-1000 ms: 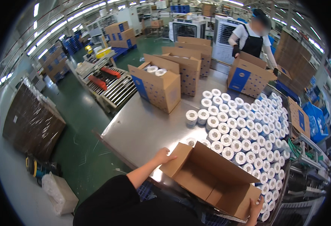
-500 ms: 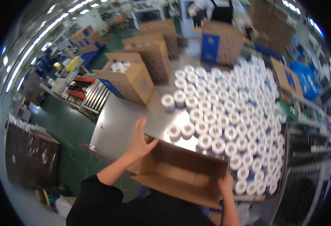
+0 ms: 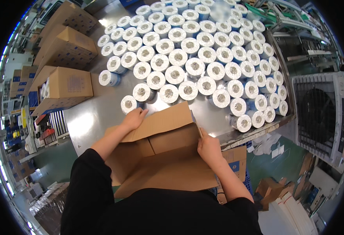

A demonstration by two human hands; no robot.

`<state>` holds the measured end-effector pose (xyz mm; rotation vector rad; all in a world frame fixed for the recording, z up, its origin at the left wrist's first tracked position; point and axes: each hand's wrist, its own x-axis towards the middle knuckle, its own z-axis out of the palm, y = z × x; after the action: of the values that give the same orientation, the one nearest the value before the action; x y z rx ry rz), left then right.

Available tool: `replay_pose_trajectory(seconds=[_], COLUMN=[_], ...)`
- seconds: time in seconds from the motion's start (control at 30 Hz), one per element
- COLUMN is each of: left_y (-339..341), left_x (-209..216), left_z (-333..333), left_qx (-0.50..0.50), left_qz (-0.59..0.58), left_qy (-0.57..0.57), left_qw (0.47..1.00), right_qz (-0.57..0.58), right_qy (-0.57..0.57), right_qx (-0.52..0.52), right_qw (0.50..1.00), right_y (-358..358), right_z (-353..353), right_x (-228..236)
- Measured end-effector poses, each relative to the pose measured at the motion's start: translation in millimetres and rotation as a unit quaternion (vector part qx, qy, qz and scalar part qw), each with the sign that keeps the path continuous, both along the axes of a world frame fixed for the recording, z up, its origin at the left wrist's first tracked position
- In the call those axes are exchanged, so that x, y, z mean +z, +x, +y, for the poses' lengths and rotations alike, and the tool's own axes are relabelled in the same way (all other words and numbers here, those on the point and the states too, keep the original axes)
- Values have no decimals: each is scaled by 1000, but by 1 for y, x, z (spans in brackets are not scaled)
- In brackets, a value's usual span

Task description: The person picks up a cardboard box from a stack, opens it, and packs it with paper rolls from a large table. The person then moves the filled box to a conveyor belt and repeats the process with a new box.

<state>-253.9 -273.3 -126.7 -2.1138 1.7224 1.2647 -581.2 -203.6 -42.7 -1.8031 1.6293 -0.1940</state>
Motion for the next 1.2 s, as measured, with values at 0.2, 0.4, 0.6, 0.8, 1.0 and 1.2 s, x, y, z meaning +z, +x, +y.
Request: replay_pose_trajectory(seconds=[0.2,0.4,0.6,0.8,1.0,1.2], left_y=[1,6,45,121,136,75], left_x=[-70,-81,-109,-37,145,239], left_z=[-40,-60,-77,-104,-56,53], left_qx=[350,375,255,425,326,358], left_qz=[-201,-151,-140,24,205,311], left_qy=[-63,64,71,103,-187,-40], left_qw=[913,913,954,899,904,879], right_qz=[-60,46,119,124,41,-89], right_qy=[58,-93,-15,-11,-97,-176], right_qx=[-46,-94,-32,-2,-31,-106], right_qw=[995,990,992,992,994,974], right_y=[-30,-41,-49,-55,-61,-98], right_z=[-63,-170,-217,-232,-223,-215], right_x=[-30,-127,-165,-174,-181,-60])
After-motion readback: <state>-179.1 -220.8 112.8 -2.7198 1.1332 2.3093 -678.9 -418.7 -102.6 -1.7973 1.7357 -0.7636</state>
